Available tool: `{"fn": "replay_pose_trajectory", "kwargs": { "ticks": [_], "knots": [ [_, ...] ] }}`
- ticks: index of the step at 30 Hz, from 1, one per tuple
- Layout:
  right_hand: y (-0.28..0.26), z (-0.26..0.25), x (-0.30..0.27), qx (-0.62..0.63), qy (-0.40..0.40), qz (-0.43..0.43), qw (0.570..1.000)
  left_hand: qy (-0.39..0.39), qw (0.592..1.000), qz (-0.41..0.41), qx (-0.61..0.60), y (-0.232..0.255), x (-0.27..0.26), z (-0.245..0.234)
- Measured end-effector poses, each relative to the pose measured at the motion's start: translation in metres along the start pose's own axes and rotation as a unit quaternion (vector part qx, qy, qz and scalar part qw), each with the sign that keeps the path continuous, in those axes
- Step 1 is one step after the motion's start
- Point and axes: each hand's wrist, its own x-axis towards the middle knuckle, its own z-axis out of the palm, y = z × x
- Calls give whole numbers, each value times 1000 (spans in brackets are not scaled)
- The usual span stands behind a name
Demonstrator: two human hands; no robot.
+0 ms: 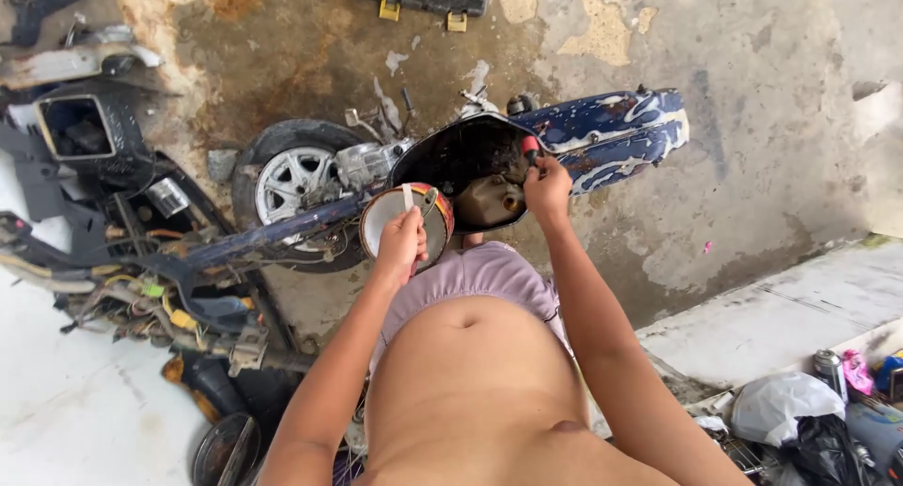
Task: The person cleans the interior of a blue motorcycle fuel tank using a brush and a white substance from a bucket. They repeatedly dip the brush into the bucket and scrub the inside of the tank, which is positioned on the ground next to other motorcycle parts.
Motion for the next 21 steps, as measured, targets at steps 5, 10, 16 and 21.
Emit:
{"fn": "replay_pose_trajectory", "kwargs": {
  "ticks": [5,10,16,21],
  "knots": [
    [31,-25,-52,-24,-1,32,999,3,1000,-15,-28,15,4,3],
    [48,9,0,-49,27,17,998,9,999,-30,-29,12,2,9],
    [50,7,-30,40,67,-12,997,2,999,-23,-23,17,7,-2],
    [7,14,-46,185,59,149,970,-17,998,-42,-32,19,2,3]
  ]
}}
